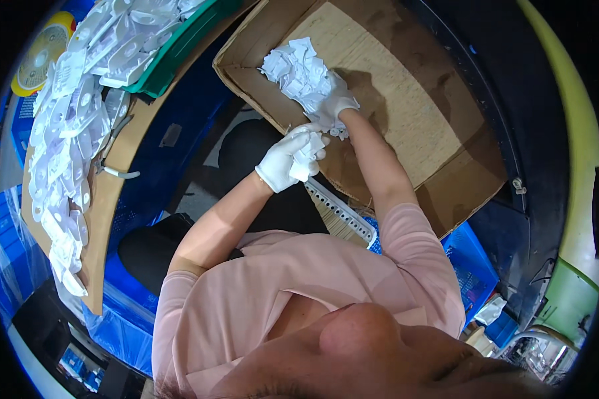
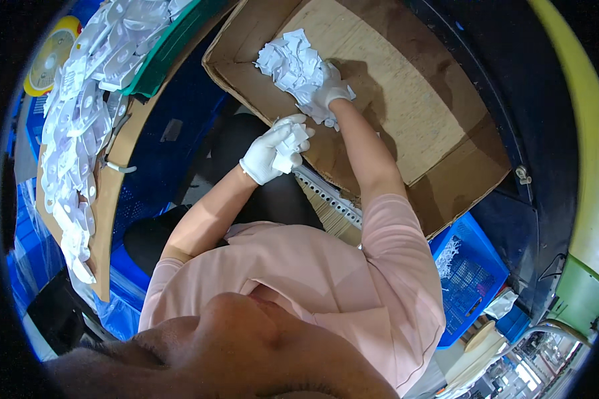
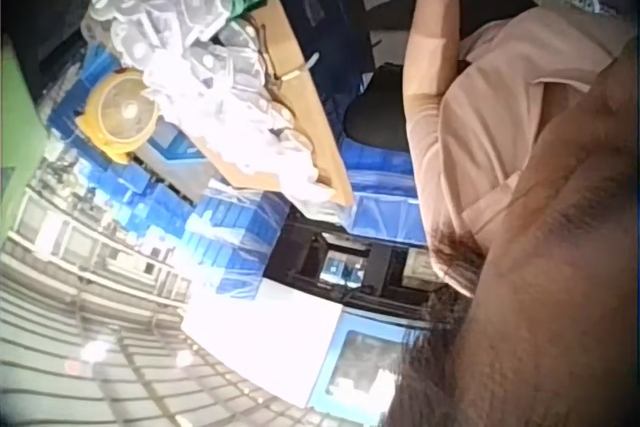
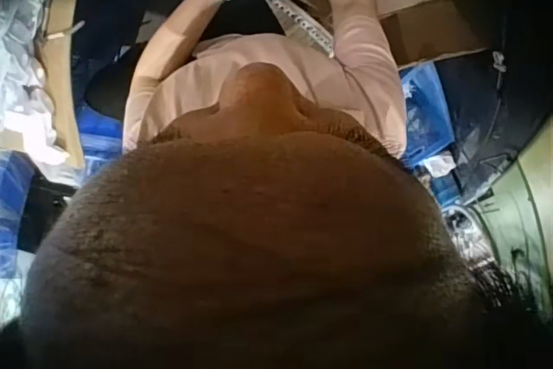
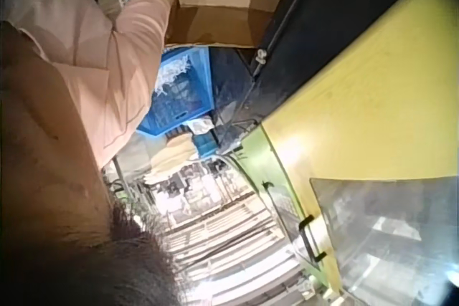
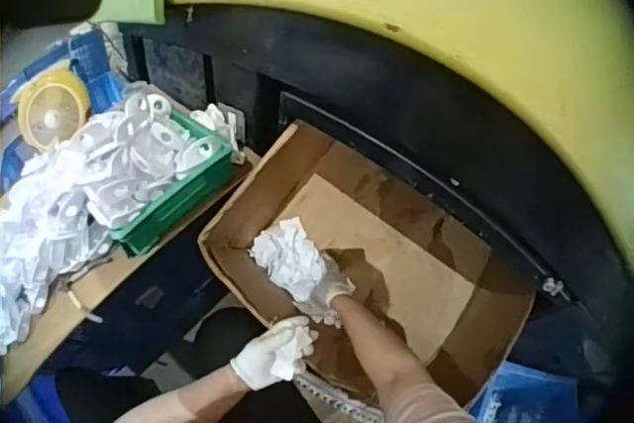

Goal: The operator uses pliers to trim white plastic components from a frame and then sorts the components into blue storage bins.

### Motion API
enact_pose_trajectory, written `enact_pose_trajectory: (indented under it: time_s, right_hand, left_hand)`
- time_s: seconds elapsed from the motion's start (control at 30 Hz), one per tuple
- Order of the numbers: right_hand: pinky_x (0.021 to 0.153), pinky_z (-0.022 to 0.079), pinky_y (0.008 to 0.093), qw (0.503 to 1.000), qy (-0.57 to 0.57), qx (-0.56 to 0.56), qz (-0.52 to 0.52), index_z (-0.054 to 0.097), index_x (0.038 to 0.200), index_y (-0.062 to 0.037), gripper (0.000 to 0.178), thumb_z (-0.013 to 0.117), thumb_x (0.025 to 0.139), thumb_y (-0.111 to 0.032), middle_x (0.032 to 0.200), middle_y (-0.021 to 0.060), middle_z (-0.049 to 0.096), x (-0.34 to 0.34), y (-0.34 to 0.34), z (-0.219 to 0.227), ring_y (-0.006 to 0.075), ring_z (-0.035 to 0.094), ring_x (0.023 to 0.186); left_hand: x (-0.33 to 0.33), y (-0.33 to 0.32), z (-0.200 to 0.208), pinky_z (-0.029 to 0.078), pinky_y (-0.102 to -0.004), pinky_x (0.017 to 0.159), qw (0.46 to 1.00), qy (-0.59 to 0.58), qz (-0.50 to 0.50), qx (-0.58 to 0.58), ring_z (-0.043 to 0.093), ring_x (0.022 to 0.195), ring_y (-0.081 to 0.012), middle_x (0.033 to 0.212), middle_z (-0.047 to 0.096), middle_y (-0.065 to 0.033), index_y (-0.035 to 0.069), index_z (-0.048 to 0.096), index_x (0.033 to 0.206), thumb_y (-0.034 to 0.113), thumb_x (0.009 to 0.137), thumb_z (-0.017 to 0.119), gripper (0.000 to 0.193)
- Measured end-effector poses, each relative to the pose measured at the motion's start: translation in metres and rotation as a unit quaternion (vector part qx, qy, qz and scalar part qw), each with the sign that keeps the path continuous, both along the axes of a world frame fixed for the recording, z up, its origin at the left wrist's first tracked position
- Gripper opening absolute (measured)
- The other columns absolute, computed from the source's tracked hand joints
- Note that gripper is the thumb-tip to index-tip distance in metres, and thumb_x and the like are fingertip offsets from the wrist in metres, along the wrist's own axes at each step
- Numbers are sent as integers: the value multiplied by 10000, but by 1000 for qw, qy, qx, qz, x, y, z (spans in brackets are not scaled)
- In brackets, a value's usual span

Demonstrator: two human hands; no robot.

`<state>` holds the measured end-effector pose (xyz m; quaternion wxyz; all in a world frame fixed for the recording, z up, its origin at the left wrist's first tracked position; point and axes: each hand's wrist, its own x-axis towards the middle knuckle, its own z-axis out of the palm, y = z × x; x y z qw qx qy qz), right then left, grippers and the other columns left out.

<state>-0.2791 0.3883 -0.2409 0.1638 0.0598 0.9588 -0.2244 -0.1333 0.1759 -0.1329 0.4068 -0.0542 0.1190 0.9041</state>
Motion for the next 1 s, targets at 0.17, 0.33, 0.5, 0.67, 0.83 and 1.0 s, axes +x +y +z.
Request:
enact_pose_trajectory:
  time_s: [0.17,0.33,0.5,0.67,0.83,1.0]
  right_hand:
    - [1100,309,374,980,-94,165,54,196,1468,-171,950,716,693,-351,1473,176,292,-12,-32,30,317,340,1337]
    - [1053,368,374,993,-47,102,27,319,1417,-133,844,708,702,-357,1414,218,350,-2,-34,24,308,410,1289]
    - [973,439,351,991,3,117,57,483,1270,-71,623,688,728,-300,1282,234,470,12,-7,-3,309,517,1170]
    - [843,504,429,731,17,-640,-237,562,988,-45,205,557,785,-73,942,157,606,37,52,18,293,586,967]
    - [615,513,423,498,-30,-820,-280,564,1073,-80,279,551,815,-185,1127,184,597,91,49,83,343,590,881]
    - [556,472,353,378,-95,-908,-154,551,1121,-83,346,584,799,-206,1118,179,584,126,14,127,332,577,920]
  left_hand:
    - [3,-5,-4,524,-308,607,1000,5,7,-1,590,886,-212,1125,573,-138,81,459,1291,235,933,550,400]
    - [3,-5,-1,525,-309,601,1000,13,3,-9,590,873,-211,1126,568,-143,82,450,1299,224,931,551,407]
    - [3,-1,-1,525,-316,605,1000,15,1,-17,591,869,-215,1128,565,-143,80,450,1294,219,929,552,403]
    - [3,-1,-4,515,-328,638,999,5,37,-16,582,889,-222,1129,559,-140,78,446,1288,228,938,536,392]
    - [1,-1,-5,486,-333,673,995,1,97,-3,540,890,-225,1145,539,-142,95,423,1295,274,962,486,382]
    - [1,2,-5,491,-341,678,995,8,99,-17,538,895,-227,1140,536,-141,96,397,1318,353,970,463,438]
